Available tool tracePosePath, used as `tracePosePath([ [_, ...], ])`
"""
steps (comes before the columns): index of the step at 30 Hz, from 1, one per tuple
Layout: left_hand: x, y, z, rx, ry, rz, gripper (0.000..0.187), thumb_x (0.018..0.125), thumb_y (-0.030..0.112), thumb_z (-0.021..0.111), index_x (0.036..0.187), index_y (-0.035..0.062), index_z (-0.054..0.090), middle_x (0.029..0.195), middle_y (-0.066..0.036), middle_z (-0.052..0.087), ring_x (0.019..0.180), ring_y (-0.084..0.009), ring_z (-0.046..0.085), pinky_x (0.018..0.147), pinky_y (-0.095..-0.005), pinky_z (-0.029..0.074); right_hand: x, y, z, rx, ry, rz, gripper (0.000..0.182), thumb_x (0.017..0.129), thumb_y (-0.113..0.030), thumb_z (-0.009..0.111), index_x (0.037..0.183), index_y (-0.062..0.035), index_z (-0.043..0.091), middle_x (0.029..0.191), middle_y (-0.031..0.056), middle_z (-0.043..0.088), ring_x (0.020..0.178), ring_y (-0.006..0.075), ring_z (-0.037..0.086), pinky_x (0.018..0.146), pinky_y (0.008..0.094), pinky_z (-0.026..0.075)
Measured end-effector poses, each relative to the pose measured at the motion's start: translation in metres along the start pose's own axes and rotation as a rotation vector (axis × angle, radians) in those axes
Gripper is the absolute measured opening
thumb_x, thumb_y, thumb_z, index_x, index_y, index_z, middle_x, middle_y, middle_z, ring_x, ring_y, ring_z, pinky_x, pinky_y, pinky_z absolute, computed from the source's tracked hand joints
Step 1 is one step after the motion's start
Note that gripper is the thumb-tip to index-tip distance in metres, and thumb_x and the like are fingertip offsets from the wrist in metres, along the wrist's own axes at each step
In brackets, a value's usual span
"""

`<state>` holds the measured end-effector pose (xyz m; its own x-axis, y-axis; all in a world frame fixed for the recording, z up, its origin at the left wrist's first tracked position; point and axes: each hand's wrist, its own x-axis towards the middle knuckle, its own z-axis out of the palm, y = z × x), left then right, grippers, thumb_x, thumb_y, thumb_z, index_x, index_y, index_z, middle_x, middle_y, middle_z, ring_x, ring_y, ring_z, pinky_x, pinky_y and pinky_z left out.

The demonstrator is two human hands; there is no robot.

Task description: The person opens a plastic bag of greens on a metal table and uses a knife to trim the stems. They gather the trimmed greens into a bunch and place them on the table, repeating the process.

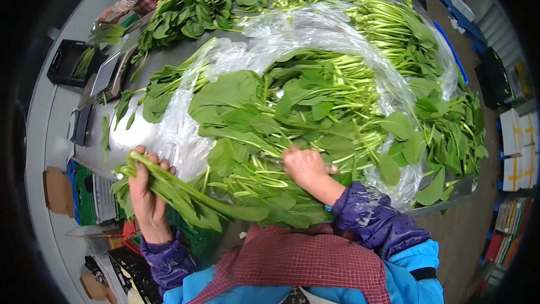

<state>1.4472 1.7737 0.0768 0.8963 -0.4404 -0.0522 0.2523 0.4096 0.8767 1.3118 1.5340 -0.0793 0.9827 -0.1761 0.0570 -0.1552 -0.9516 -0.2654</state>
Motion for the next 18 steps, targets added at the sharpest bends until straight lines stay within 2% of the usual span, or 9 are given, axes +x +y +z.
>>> tracePosePath([
  [4,0.01,-0.014,-0.017,-0.255,0.001,-0.055,0.031,0.09,0.021,0.055,0.117,0.0098,0.043,0.092,-0.005,0.054,0.085,-0.0218,0.054,0.077,-0.0399,0.049,0.005,0.008,-0.01,0.179,-0.033,0.076,0.015,0.07,-0.017,0.061,0.076,-0.0032,0.062,0.075,0.0141,0.062,0.069,0.0292,0.064,0.061,0.0403,0.051],
  [7,0.013,-0.019,-0.014,-0.436,0.005,-0.112,0.029,0.092,0.022,0.051,0.119,0.0109,0.044,0.088,-0.002,0.052,0.082,-0.0171,0.052,0.081,-0.0384,0.046,0.011,0.016,-0.043,0.469,-0.172,0.24,0.023,0.07,-0.022,0.06,0.081,-0.0027,0.063,0.072,0.0133,0.062,0.068,0.0286,0.061,0.059,0.0374,0.047],
  [8,0.014,-0.019,-0.009,-0.451,0.045,-0.128,0.029,0.093,0.023,0.05,0.118,0.0109,0.044,0.085,-0.001,0.051,0.078,-0.0151,0.05,0.079,-0.0357,0.045,0.01,0.022,-0.053,0.601,-0.17,0.242,0.025,0.072,-0.023,0.059,0.083,-0.0013,0.062,0.067,0.0101,0.059,0.063,0.0233,0.058,0.056,0.0346,0.045],
  [10,0.02,-0.021,-0.015,-0.531,-0.095,-0.133,0.029,0.093,0.025,0.049,0.118,0.0103,0.044,0.078,0.001,0.045,0.071,-0.0115,0.045,0.069,-0.0292,0.042,0.006,0.026,-0.081,0.841,-0.121,0.271,0.025,0.074,-0.024,0.058,0.082,-0.0004,0.061,0.062,0.0053,0.054,0.059,0.0161,0.054,0.054,0.032,0.042],
  [12,0.021,-0.019,-0.007,-0.272,-0.089,-0.072,0.033,0.09,0.028,0.056,0.114,0.0068,0.045,0.068,0.002,0.038,0.061,-0.0092,0.039,0.057,-0.022,0.035,0.002,0.023,-0.106,0.911,-0.132,0.347,0.024,0.078,-0.024,0.059,0.082,0.0,0.06,0.062,0.0011,0.052,0.059,0.0118,0.05,0.054,0.0291,0.041],
  [14,0.015,-0.017,0.01,0.121,-0.067,-0.008,0.026,0.089,0.022,0.06,0.105,0.0051,0.051,0.065,0.002,0.041,0.058,-0.0084,0.039,0.054,-0.0209,0.033,-0.003,0.019,-0.114,1.172,-0.228,0.453,0.025,0.081,-0.025,0.06,0.084,-0.0001,0.061,0.065,0.0011,0.055,0.061,0.0125,0.051,0.057,0.0291,0.041],
  [15,0.013,-0.022,0.016,0.294,-0.049,0.043,0.012,0.086,0.014,0.061,0.092,0.0043,0.057,0.067,0.001,0.049,0.061,-0.0084,0.045,0.055,-0.0212,0.035,-0.005,0.017,-0.114,1.187,-0.213,0.431,0.025,0.084,-0.025,0.059,0.086,-0.0002,0.062,0.068,0.0004,0.057,0.065,0.0117,0.052,0.061,0.0283,0.041],
  [16,0.007,-0.025,0.033,0.573,-0.023,0.137,0.003,0.082,0.006,0.063,0.084,0.0045,0.061,0.075,-0.001,0.057,0.068,-0.0095,0.051,0.06,-0.0226,0.039,-0.007,0.01,-0.114,1.159,-0.11,0.348,0.025,0.084,-0.024,0.06,0.087,-0.0003,0.062,0.068,-0.0001,0.057,0.066,0.0107,0.051,0.061,0.0272,0.04],
  [18,0.007,-0.04,0.053,0.984,-0.331,0.562,0.018,0.068,0.0,0.068,0.085,0.0049,0.065,0.083,-0.006,0.062,0.076,-0.0196,0.057,0.068,-0.0302,0.046,-0.009,0.003,-0.118,1.101,-0.097,0.3,0.025,0.084,-0.025,0.06,0.087,-0.0002,0.062,0.069,-0.0006,0.057,0.066,0.0099,0.051,0.062,0.0265,0.04],
])
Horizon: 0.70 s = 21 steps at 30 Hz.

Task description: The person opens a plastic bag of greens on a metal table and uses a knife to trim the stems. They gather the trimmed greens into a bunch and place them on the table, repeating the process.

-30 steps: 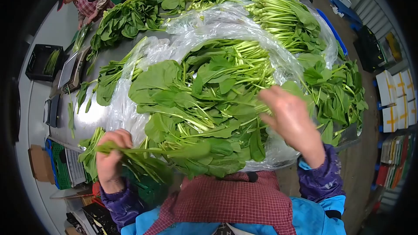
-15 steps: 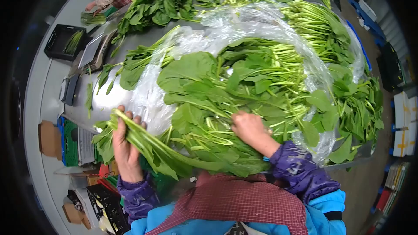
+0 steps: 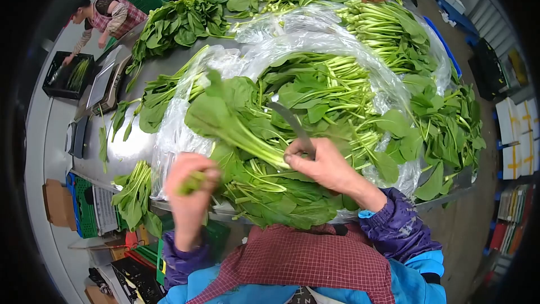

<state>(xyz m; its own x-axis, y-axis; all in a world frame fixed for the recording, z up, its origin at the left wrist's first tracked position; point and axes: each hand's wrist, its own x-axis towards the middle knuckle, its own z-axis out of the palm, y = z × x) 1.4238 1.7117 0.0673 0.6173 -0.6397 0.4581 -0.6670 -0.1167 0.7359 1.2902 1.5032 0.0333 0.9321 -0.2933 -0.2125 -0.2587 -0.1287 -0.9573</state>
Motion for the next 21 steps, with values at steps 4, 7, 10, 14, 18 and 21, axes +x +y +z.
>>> tracePosePath([
  [4,-0.004,0.01,0.041,0.213,-0.17,0.321,0.037,0.057,0.002,0.069,0.093,0.0059,0.065,0.091,-0.006,0.062,0.078,-0.0234,0.057,0.067,-0.033,0.047,-0.011,-0.007,0.005,0.052,-0.075,0.011,0.026,0.085,-0.026,0.059,0.086,-0.0002,0.062,0.067,-0.0003,0.056,0.066,0.0101,0.051,0.06,0.027,0.04],
  [7,-0.005,0.007,0.045,0.227,-0.212,0.257,0.032,0.061,0.003,0.07,0.093,0.004,0.065,0.087,-0.007,0.064,0.075,-0.0227,0.058,0.065,-0.03,0.048,-0.016,0.005,0.001,0.305,-0.146,0.186,0.021,0.088,-0.022,0.055,0.089,-0.0013,0.06,0.064,0.0016,0.054,0.06,0.0144,0.053,0.05,0.0265,0.039],
  [10,-0.005,0.008,0.042,-0.133,-0.262,-0.248,0.022,0.07,0.005,0.071,0.091,0.001,0.065,0.086,-0.009,0.065,0.074,-0.0207,0.06,0.065,-0.0282,0.047,-0.013,0.022,0.009,-0.348,0.197,-0.525,0.015,0.085,-0.015,0.057,0.092,-0.0019,0.06,0.071,0.0066,0.058,0.057,0.0223,0.056,0.047,0.0298,0.042],
  [14,-0.001,0.009,0.039,-0.351,-0.417,-0.548,0.022,0.076,0.01,0.07,0.093,-0.0022,0.064,0.072,-0.004,0.063,0.064,-0.0075,0.054,0.058,-0.0239,0.044,-0.017,0.01,0.021,-0.579,0.309,-0.54,0.022,0.074,-0.002,0.061,0.096,-0.0034,0.058,0.077,0.0088,0.059,0.062,0.0271,0.06,0.05,0.0356,0.047],
  [18,-0.002,0.013,0.042,-0.42,-0.435,-0.616,0.021,0.077,0.011,0.069,0.092,-0.0023,0.064,0.07,0.0,0.061,0.063,-0.0048,0.051,0.057,-0.0212,0.043,-0.014,0.011,0.022,-0.67,0.347,-0.534,0.025,0.073,-0.004,0.061,0.097,-0.0046,0.056,0.075,0.0092,0.059,0.061,0.0287,0.06,0.049,0.0375,0.047],
  [21,-0.006,0.011,0.044,-0.501,-0.392,-0.637,0.019,0.078,0.009,0.069,0.092,-0.0017,0.065,0.071,0.002,0.061,0.063,-0.0043,0.051,0.057,-0.0207,0.044,-0.006,0.044,0.017,-0.69,0.353,-0.424,0.019,0.077,-0.007,0.06,0.096,-0.0038,0.057,0.073,0.0105,0.059,0.061,0.0314,0.06,0.05,0.0378,0.047],
])
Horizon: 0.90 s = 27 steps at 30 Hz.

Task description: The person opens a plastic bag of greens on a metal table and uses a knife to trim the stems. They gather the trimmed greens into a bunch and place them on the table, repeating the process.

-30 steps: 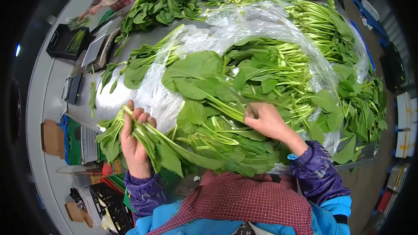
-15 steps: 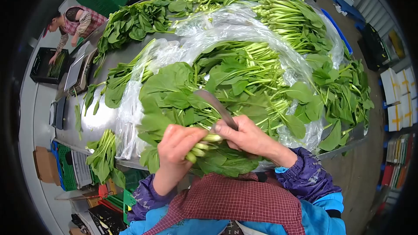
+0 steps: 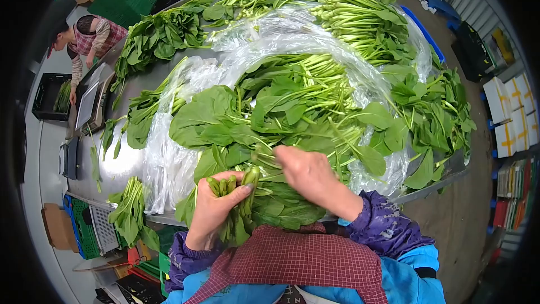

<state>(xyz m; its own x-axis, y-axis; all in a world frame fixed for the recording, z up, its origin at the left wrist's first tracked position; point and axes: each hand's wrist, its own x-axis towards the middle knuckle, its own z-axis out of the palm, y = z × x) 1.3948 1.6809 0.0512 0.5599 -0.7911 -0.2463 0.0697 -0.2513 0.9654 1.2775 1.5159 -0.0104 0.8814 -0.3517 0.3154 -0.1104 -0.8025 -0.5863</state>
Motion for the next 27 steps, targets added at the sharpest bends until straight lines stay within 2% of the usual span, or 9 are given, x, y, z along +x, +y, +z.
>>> tracePosePath([
  [3,0.0,-0.005,-0.005,-0.041,0.012,-0.07,0.018,0.078,0.008,0.069,0.094,-0.0013,0.065,0.075,0.002,0.062,0.066,-0.0039,0.052,0.06,-0.0202,0.044,0.0,-0.006,-0.009,0.233,0.038,0.109,0.013,0.082,-0.011,0.058,0.093,-0.003,0.058,0.072,0.0135,0.06,0.061,0.0326,0.06,0.052,0.0374,0.047],
  [4,0.0,-0.008,-0.004,-0.049,0.016,-0.082,0.018,0.078,0.008,0.069,0.094,-0.0013,0.065,0.075,0.002,0.062,0.066,-0.0039,0.052,0.06,-0.0202,0.044,0.0,-0.015,-0.015,0.442,-0.001,0.183,0.015,0.081,-0.014,0.063,0.09,-0.0021,0.06,0.069,0.0105,0.06,0.055,0.0231,0.058,0.05,0.0312,0.045],
  [9,0.006,-0.009,-0.005,-0.005,-0.076,-0.015,0.016,0.077,0.007,0.069,0.092,-0.0003,0.065,0.082,-0.002,0.064,0.075,-0.0062,0.055,0.069,-0.0215,0.045,0.011,-0.034,-0.033,0.622,-0.221,0.243,0.025,0.075,-0.016,0.073,0.088,-0.0002,0.059,0.064,-0.0008,0.052,0.052,0.0042,0.045,0.046,0.0218,0.037],
  [13,0.013,-0.001,-0.028,0.155,0.178,0.054,0.015,0.075,0.007,0.071,0.086,-0.0021,0.065,0.08,-0.005,0.066,0.074,-0.0108,0.059,0.071,-0.0253,0.047,0.004,-0.032,-0.032,0.76,-0.186,0.366,0.02,0.077,-0.015,0.07,0.085,-0.0008,0.058,0.059,-0.0038,0.048,0.049,0.0024,0.041,0.045,0.0208,0.033],
  [15,0.015,0.005,-0.033,0.939,0.613,0.463,0.034,0.066,0.006,0.075,0.098,0.0026,0.065,0.088,-0.013,0.066,0.083,-0.0246,0.062,0.073,-0.0304,0.048,0.001,-0.032,-0.03,0.761,-0.143,0.408,0.019,0.078,-0.015,0.07,0.084,-0.001,0.058,0.057,-0.0051,0.047,0.048,0.0018,0.039,0.045,0.0202,0.032],
  [16,0.012,0.008,-0.028,0.937,0.611,0.463,0.034,0.066,0.006,0.075,0.098,0.0026,0.065,0.088,-0.013,0.066,0.083,-0.0246,0.062,0.073,-0.0304,0.048,-0.001,-0.032,-0.025,0.781,-0.113,0.409,0.018,0.078,-0.015,0.069,0.085,-0.0008,0.058,0.057,-0.0054,0.046,0.048,0.0016,0.039,0.045,0.0201,0.032],
  [19,0.001,0.01,-0.007,0.711,0.328,0.456,0.042,0.062,0.005,0.075,0.103,0.0047,0.064,0.088,-0.012,0.065,0.083,-0.0286,0.059,0.07,-0.0335,0.048,0.001,-0.042,-0.022,0.68,-0.096,0.264,0.018,0.076,-0.011,0.069,0.085,0.0001,0.059,0.057,-0.0011,0.048,0.049,0.0051,0.044,0.045,0.022,0.036],
  [21,-0.003,0.005,-0.002,0.511,-0.096,0.37,0.038,0.064,0.004,0.074,0.101,0.0045,0.064,0.084,-0.012,0.064,0.078,-0.0286,0.059,0.067,-0.0351,0.047,0.003,-0.046,-0.021,0.617,-0.093,0.125,0.017,0.072,-0.009,0.07,0.082,-0.0011,0.059,0.058,0.0022,0.05,0.049,0.0092,0.047,0.045,0.0245,0.038],
  [27,-0.008,0.002,-0.014,0.706,-0.137,0.495,0.035,0.059,0.001,0.068,0.094,0.0051,0.065,0.08,-0.009,0.063,0.075,-0.0283,0.058,0.064,-0.0355,0.048,-0.003,-0.043,-0.02,0.473,-0.228,-0.004,0.017,0.066,-0.009,0.07,0.071,-0.004,0.054,0.06,0.0059,0.051,0.049,0.019,0.05,0.045,0.0301,0.04],
])
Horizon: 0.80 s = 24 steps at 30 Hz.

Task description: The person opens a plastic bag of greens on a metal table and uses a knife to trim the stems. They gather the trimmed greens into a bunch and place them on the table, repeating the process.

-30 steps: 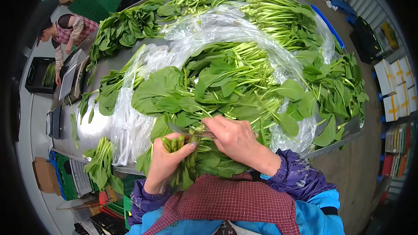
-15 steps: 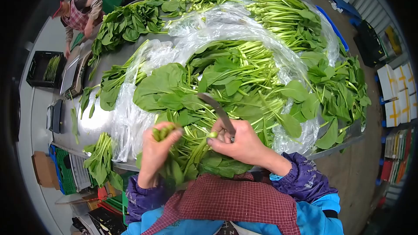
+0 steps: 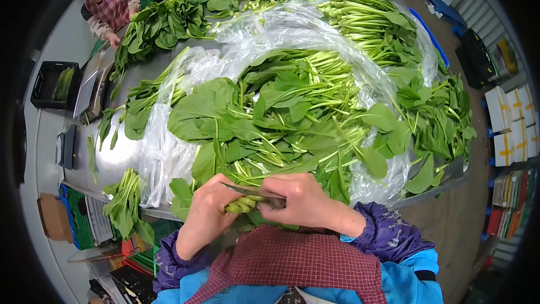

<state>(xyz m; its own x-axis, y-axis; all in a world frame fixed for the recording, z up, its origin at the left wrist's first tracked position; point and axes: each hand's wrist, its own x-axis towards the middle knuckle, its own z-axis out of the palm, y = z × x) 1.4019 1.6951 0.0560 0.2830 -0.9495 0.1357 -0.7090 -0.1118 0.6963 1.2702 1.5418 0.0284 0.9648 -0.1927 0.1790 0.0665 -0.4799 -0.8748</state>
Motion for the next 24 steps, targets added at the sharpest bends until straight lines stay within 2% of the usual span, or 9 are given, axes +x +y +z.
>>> tracePosePath([
  [8,-0.012,0.009,0.0,0.44,-0.066,-0.119,0.03,0.059,0.002,0.063,0.088,0.0077,0.063,0.071,-0.007,0.056,0.071,-0.0268,0.054,0.06,-0.0375,0.047,-0.002,0.027,0.024,-0.216,0.065,0.011,0.012,0.066,-0.01,0.061,0.071,-0.0035,0.053,0.062,0.009,0.052,0.051,0.0226,0.053,0.046,0.0336,0.042],
  [12,-0.028,0.008,-0.032,0.365,-0.047,-0.234,0.027,0.06,0.001,0.068,0.087,0.0039,0.061,0.076,-0.011,0.059,0.075,-0.0283,0.057,0.062,-0.0349,0.046,-0.004,0.058,0.007,-0.397,0.134,0.18,0.016,0.073,-0.014,0.058,0.083,-0.0022,0.056,0.076,0.0085,0.061,0.06,0.0287,0.06,0.05,0.0375,0.048],
  [14,-0.038,-0.002,-0.035,0.059,0.024,-0.344,0.021,0.067,0.001,0.069,0.086,0.0012,0.06,0.074,-0.012,0.057,0.07,-0.0256,0.056,0.063,-0.0316,0.045,0.006,0.056,0.002,-0.485,0.195,0.094,0.021,0.076,-0.014,0.059,0.092,-0.0006,0.053,0.078,0.0079,0.06,0.06,0.0295,0.06,0.053,0.0405,0.049],
  [15,-0.04,-0.008,-0.034,-0.016,0.052,-0.352,0.016,0.076,0.007,0.066,0.088,0.0003,0.058,0.071,-0.01,0.055,0.068,-0.0246,0.057,0.06,-0.0299,0.044,0.015,0.061,0.001,-0.483,0.2,0.094,0.021,0.076,-0.014,0.059,0.092,-0.0006,0.053,0.078,0.0079,0.06,0.06,0.0295,0.06,0.053,0.0405,0.049],
  [16,-0.04,-0.008,-0.032,-0.012,0.05,-0.348,0.016,0.076,0.007,0.066,0.088,0.0003,0.058,0.071,-0.01,0.055,0.068,-0.0246,0.057,0.06,-0.0299,0.044,0.024,0.07,0.004,-0.515,0.221,0.001,0.023,0.077,-0.013,0.058,0.094,0.0,0.052,0.077,0.0095,0.06,0.06,0.0295,0.06,0.052,0.04,0.049],
  [18,-0.039,-0.007,-0.029,-0.445,0.138,-0.575,0.012,0.081,0.008,0.064,0.087,-0.0001,0.057,0.071,-0.008,0.057,0.066,-0.0159,0.056,0.061,-0.0262,0.043,0.03,0.086,0.015,-0.549,0.248,-0.094,0.024,0.078,-0.012,0.058,0.097,0.0007,0.051,0.077,0.011,0.059,0.06,0.0295,0.06,0.052,0.0396,0.05],
  [20,-0.04,-0.009,-0.028,-0.409,0.164,-0.545,0.011,0.084,0.009,0.061,0.086,-0.0002,0.056,0.071,-0.005,0.058,0.066,-0.01,0.054,0.061,-0.0241,0.042,0.032,0.099,0.027,-0.559,-0.088,0.151,0.021,0.078,-0.007,0.056,0.097,0.0013,0.05,0.076,0.015,0.059,0.061,0.028,0.062,0.049,0.0362,0.051],
  [22,-0.046,-0.013,-0.029,-0.404,0.258,-0.555,0.01,0.084,0.008,0.061,0.086,0.0003,0.055,0.071,-0.004,0.057,0.067,-0.0101,0.054,0.062,-0.0236,0.042,0.013,0.092,0.047,-0.457,-0.194,-0.17,0.019,0.076,0.004,0.051,0.094,0.0004,0.05,0.072,0.0135,0.056,0.056,0.0244,0.059,0.047,0.0344,0.05],
  [24,-0.047,-0.012,-0.032,-0.419,0.283,-0.574,0.009,0.085,0.008,0.06,0.087,0.0004,0.055,0.072,-0.002,0.056,0.068,-0.0094,0.053,0.063,-0.023,0.042,0.0,0.066,0.048,-0.406,-0.302,-0.156,0.016,0.075,0.001,0.053,0.091,-0.0009,0.051,0.071,0.0111,0.054,0.054,0.0249,0.057,0.047,0.0347,0.049],
])
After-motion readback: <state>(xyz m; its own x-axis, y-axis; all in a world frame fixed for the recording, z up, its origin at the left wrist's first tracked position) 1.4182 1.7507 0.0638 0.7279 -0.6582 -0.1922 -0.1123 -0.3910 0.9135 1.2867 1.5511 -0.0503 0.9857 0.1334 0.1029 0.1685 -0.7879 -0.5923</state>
